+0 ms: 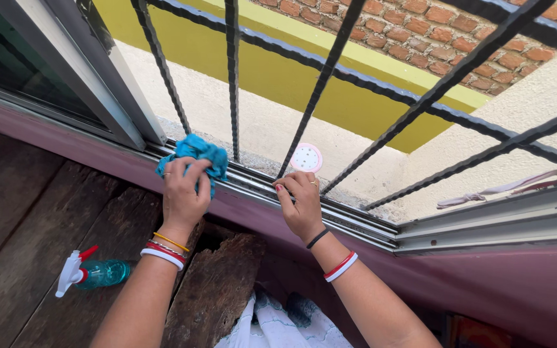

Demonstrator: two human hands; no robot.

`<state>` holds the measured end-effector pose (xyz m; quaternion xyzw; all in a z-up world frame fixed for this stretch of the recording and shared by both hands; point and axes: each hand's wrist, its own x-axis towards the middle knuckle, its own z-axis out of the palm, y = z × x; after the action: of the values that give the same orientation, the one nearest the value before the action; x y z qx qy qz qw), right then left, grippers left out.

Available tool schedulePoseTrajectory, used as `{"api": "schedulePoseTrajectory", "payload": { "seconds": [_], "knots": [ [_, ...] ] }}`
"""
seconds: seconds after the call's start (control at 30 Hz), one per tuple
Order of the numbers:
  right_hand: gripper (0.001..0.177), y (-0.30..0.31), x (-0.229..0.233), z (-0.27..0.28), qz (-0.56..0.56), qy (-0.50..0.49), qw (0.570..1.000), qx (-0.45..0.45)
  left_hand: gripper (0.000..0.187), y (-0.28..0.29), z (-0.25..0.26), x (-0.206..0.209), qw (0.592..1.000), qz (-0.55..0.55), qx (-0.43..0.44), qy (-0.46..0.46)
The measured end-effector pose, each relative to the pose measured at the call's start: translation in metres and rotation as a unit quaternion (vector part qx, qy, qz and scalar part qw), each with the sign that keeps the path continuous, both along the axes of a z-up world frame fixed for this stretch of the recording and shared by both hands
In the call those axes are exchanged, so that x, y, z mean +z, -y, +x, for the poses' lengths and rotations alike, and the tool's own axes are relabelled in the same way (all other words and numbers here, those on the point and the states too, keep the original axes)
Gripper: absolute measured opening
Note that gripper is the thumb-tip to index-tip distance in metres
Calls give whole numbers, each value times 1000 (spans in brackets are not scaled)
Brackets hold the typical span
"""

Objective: The person wipes the bottom metal track of a window frame with a blue cloth. They move the cloth back and forth along the track, cleaning the surface and the area around the vertical bars of the security grille.

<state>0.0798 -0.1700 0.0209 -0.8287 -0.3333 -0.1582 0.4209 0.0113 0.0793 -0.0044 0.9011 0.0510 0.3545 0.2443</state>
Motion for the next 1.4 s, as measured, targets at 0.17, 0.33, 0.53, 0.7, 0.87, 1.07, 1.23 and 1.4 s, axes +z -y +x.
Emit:
{"api": "schedulePoseTrajectory", "payload": {
  "seconds": [0.17, 0.33, 0.53, 0.7, 0.87, 1.07, 1.23, 1.4],
  "knots": [
    [12, -20, -5, 8, -18, 12, 999, -33, 27, -17, 1, 14, 989, -13, 133, 66],
    [8, -26, -7, 9, -20, 20, 999, -36, 33, -26, 9, 20, 987, 42, 128, -83],
    [8, -28, -4, 9, -30, 26, 999, -35, 14, -28, 21, 26, 958, 157, 147, -189],
    [8, -29, -1, 8, -46, 6, 998, -36, 6, -24, 29, 30, 941, 221, 90, -241],
    [9, -27, -4, 10, -36, -9, 999, -34, 7, -4, 28, 27, 962, 160, 32, -221],
    [7, -24, -3, 11, -25, -2, 999, -34, 13, 13, 31, 15, 985, 58, -79, -145],
    [7, -22, -3, 11, -16, -9, 999, -30, 12, 1, 24, 36, 989, 49, -4, -139],
    [7, -22, -1, 11, -21, -4, 999, -29, 21, 12, 20, 35, 984, 124, 1, -127]
  ]
}}
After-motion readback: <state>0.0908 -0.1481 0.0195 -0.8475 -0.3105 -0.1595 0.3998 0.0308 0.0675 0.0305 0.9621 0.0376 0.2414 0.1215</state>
